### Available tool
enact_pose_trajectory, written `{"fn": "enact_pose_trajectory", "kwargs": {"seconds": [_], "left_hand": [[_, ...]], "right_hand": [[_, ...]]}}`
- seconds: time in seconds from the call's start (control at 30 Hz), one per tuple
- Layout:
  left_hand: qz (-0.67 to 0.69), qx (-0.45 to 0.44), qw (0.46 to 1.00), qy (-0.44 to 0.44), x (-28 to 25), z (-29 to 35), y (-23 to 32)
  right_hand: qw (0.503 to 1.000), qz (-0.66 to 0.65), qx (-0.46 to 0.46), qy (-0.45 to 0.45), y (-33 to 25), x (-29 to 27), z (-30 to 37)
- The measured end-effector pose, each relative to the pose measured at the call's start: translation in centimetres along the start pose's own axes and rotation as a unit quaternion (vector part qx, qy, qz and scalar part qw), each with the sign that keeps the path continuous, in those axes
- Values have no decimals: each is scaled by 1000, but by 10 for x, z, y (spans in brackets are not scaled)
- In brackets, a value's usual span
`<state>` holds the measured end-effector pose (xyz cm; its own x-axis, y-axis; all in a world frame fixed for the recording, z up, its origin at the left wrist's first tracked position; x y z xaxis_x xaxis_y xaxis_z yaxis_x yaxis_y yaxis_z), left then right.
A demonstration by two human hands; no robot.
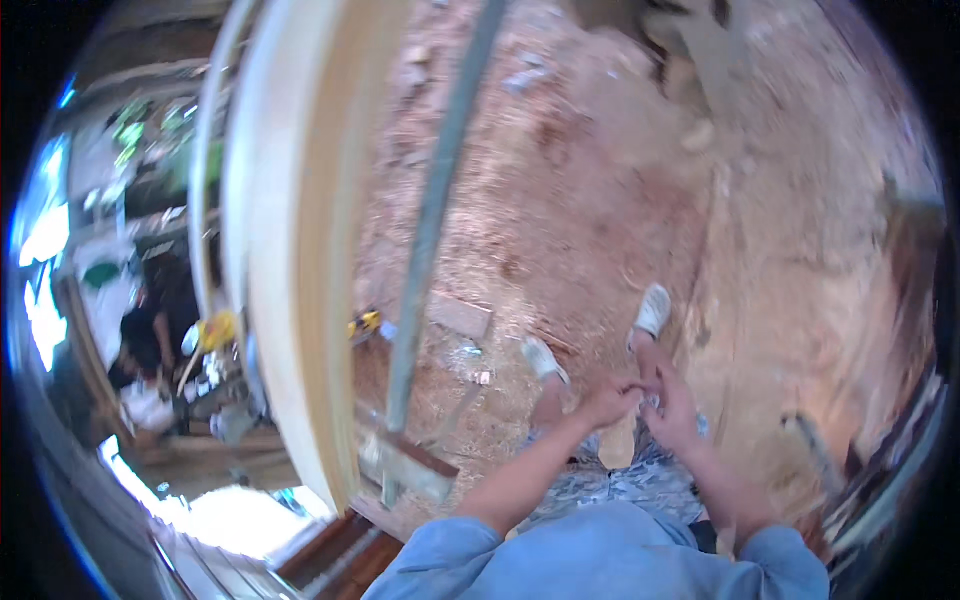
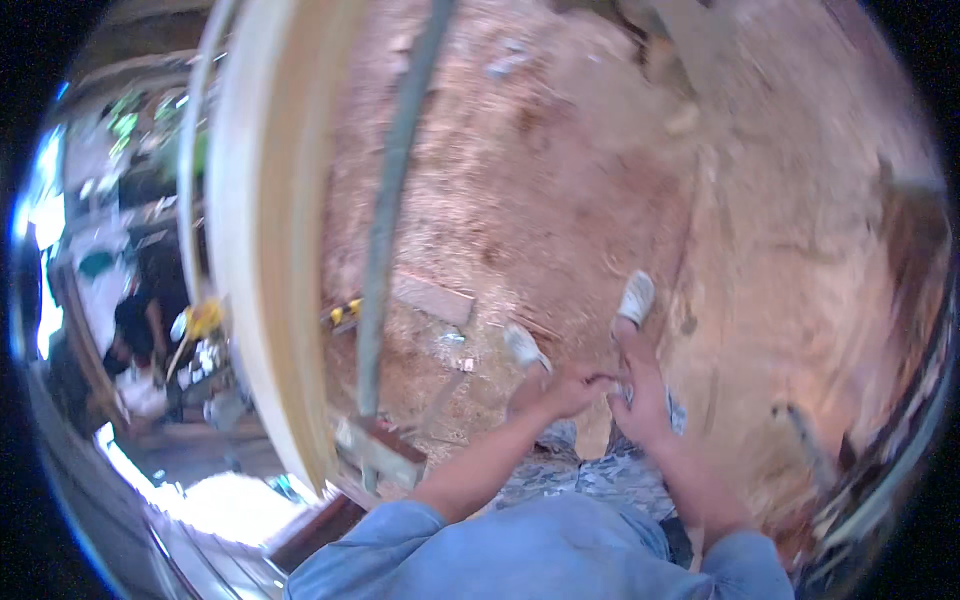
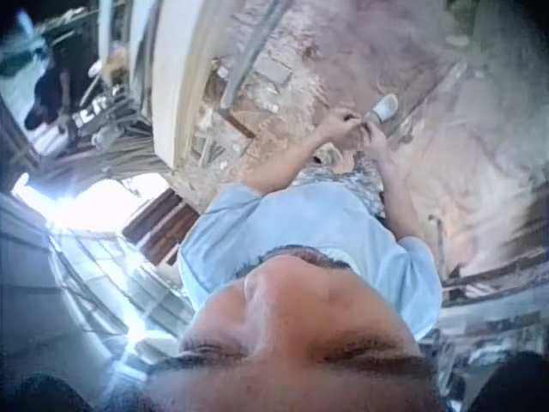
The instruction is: The person applies adhesive to a wooden strip and then fastens it to a larger wooden frame using a pneumatic nail gun and a saw.
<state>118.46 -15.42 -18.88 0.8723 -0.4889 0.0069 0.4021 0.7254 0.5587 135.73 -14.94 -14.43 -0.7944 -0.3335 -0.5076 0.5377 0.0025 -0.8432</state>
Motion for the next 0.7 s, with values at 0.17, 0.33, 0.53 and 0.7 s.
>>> {"fn": "enact_pose_trajectory", "kwargs": {"seconds": [0.17,0.33,0.53,0.7], "left_hand": [[166,73,968,173,-20,69,26],[148,49,938,308,-15,134,-9],[26,2,969,246,66,249,-62],[345,88,840,410,189,323,-206]], "right_hand": [[974,-144,-7,-177,-45,4,-26],[946,12,-99,-309,-89,0,3],[877,5,-223,-425,-153,2,86],[844,-24,-189,-501,-208,37,183]]}}
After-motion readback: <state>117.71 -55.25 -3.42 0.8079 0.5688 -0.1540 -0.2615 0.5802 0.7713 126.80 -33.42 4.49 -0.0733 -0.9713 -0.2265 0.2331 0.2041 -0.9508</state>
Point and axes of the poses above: each hand's wrist, its own z-axis away from the middle knuckle, its own x-axis out of the palm, y = z × x, the point moved 3 cm from there along -z, towards the middle knuckle, and after that the axes turned 9 degrees about -x, right-handed, at the moved point
